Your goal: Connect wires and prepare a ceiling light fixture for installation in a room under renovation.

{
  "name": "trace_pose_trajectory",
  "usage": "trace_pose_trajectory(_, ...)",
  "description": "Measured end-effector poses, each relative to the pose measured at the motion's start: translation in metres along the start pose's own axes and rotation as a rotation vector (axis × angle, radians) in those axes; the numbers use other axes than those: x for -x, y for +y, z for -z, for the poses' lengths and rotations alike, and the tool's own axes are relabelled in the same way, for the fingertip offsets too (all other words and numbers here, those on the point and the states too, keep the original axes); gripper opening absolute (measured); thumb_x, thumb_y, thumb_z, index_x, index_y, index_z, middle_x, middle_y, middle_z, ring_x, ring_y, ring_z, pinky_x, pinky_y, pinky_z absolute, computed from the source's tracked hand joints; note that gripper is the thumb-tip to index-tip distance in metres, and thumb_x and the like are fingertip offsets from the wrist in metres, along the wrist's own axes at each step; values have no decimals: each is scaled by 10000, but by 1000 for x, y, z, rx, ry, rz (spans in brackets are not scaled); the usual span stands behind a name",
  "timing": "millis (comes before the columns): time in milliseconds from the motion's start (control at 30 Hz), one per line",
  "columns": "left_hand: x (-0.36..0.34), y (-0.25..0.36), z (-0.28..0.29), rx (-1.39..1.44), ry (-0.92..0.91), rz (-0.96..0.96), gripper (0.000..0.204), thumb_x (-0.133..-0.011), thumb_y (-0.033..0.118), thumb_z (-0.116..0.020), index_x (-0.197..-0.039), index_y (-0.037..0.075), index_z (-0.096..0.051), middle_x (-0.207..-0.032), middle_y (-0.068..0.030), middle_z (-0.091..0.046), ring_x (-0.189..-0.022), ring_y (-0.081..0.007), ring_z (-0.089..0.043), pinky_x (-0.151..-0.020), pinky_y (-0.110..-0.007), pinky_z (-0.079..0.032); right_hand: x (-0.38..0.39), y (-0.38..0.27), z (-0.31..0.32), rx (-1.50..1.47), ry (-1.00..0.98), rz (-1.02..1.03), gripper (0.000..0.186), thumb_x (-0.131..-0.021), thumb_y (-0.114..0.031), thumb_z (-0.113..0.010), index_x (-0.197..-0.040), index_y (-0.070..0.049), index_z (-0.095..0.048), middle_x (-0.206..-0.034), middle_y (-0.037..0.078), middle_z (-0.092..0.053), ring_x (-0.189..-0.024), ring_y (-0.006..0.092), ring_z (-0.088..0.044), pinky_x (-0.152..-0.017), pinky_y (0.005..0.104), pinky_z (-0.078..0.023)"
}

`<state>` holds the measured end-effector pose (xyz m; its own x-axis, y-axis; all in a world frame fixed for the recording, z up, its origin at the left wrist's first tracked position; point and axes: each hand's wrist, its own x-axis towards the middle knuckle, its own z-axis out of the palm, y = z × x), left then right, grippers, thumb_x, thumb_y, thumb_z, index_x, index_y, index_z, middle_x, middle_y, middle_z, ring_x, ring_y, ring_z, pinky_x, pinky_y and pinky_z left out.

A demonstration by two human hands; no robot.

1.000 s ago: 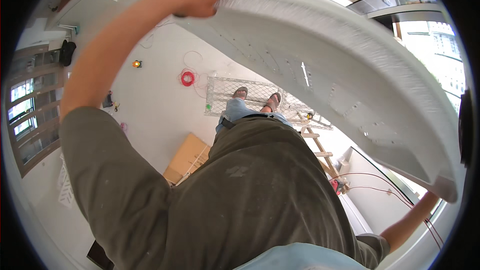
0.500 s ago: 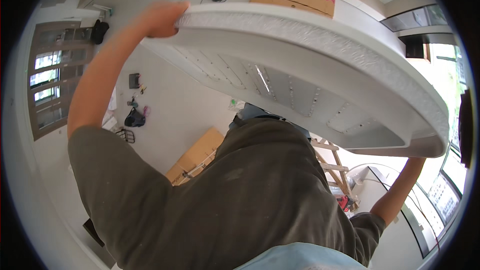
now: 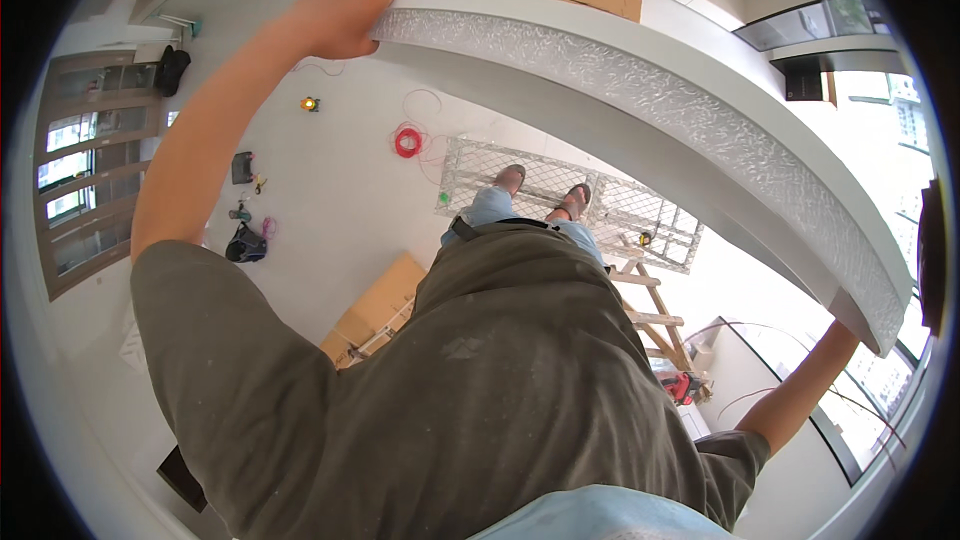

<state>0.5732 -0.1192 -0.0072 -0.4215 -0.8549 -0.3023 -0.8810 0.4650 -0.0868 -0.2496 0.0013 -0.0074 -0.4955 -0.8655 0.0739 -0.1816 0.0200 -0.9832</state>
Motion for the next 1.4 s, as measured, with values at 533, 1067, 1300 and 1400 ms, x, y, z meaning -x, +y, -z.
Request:
trace_pose_trajectory(533,-22,11,23,-44,-67,8,495,-709,287,-800,-1046,-2,-581,-949,-207,-683,-901,-369,-688,-760,-451,-556,-212,-37,307,135,-43,17,316,-1042,-279,-526,-781,-114,-589,-768,-11,-609,-741,105,-558,-665,247,-463)
trace_pose_trajectory(1067,46,75,-37,-42,-250,-99,528,-616,288,-849,-949,46,-519,-884,-128,-646,-837,-317,-675,-707,-423,-566,36,142,-99,-370,-390,-420,509,-1078,-231,-404,-577,-142,-397,-561,11,-403,-599,155,-354,-633,338,-352)
trace_pose_trajectory(1300,31,96,30,-209,-433,-51,564,-587,284,-858,-982,43,-535,-891,-101,-613,-886,-278,-652,-700,-384,-565,80,288,-122,-352,-361,-483,369,-1060,-206,-422,-730,-74,-518,-705,26,-516,-710,160,-466,-755,358,-403)
trace_pose_trajectory(1400,1,113,66,-306,-458,-131,607,-579,320,-869,-1004,38,-539,-893,-97,-615,-875,-265,-653,-693,-375,-568,118,411,-77,218,-620,-181,343,-993,-225,-535,-1271,-35,-603,-1154,85,-655,-1034,224,-613,-957,361,-480)
